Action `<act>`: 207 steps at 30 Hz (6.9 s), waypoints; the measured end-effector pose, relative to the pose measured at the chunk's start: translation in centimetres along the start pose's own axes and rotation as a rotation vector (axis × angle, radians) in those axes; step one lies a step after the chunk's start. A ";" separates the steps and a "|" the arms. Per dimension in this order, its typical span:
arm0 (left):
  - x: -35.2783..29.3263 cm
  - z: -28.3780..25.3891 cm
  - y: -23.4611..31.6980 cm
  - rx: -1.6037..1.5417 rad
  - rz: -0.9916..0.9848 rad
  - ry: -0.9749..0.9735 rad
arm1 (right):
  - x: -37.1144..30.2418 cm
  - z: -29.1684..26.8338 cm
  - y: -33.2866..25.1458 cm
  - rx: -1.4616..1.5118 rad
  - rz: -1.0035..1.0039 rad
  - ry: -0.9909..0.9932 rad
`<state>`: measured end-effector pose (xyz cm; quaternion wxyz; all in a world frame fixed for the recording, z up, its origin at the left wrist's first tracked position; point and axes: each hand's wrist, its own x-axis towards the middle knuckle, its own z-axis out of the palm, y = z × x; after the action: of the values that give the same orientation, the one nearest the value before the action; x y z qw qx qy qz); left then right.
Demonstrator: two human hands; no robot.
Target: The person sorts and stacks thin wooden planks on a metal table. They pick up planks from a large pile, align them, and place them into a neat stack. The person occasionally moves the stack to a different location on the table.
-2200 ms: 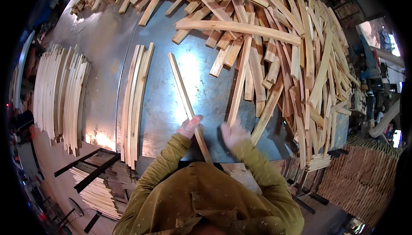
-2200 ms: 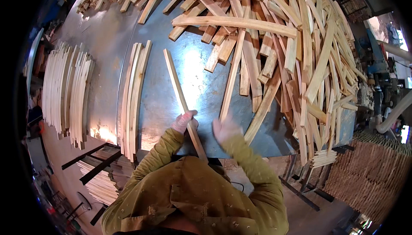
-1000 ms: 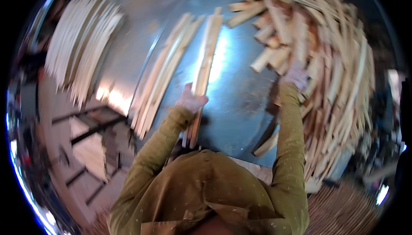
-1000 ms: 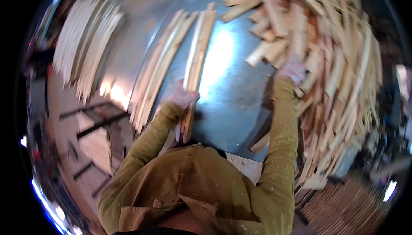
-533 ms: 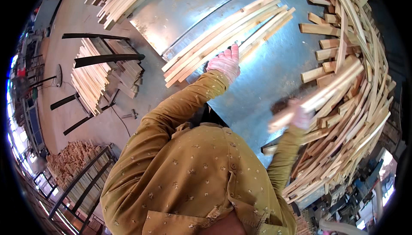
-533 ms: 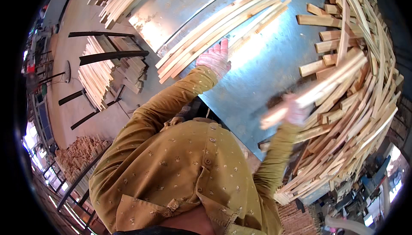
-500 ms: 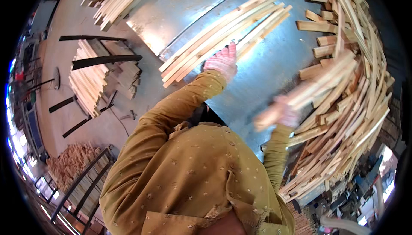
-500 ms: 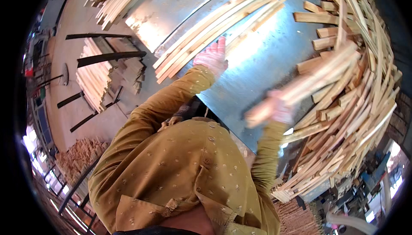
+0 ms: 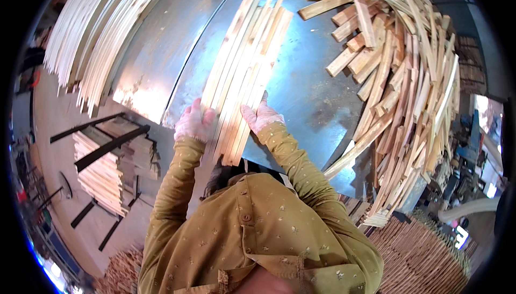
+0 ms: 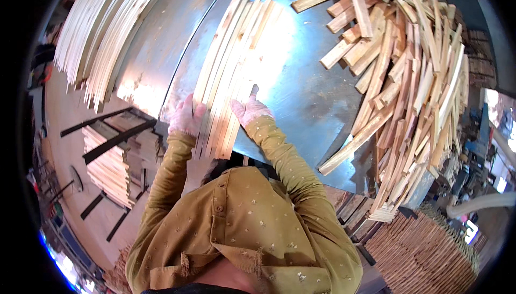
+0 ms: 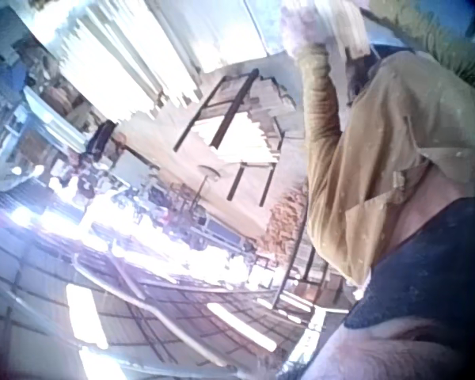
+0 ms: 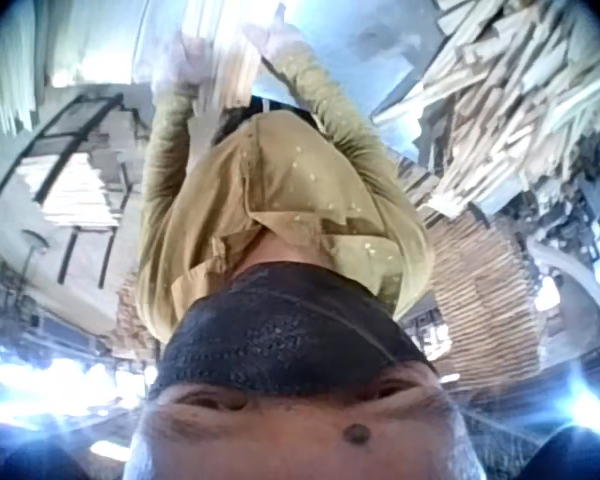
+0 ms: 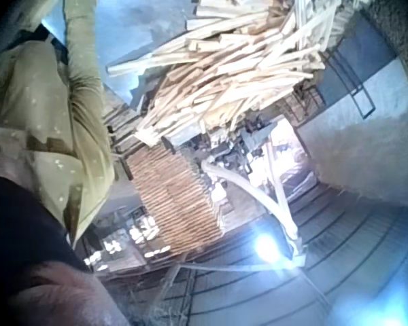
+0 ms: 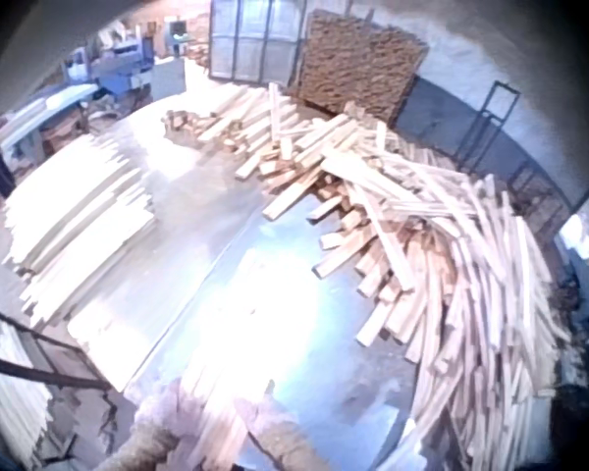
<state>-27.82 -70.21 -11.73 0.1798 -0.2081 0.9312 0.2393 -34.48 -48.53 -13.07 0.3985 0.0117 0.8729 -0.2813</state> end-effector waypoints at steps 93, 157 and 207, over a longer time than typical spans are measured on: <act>2.6 11.1 24.5 -1.298 -0.068 -1.159 | -8.1 -14.8 16.3 -0.274 -0.200 1.072; 7.4 12.2 15.8 -1.574 -0.100 -0.480 | 11.4 -29.8 8.1 -0.172 0.123 1.263; 7.1 -2.2 7.8 -0.121 -0.001 0.027 | -1.1 5.0 -2.2 -0.156 -0.277 -0.099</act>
<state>-38.10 -67.25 -10.15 0.1542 -0.2223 0.9174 0.2920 -30.83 -52.70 -13.85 0.3983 -0.1536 0.8646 -0.2650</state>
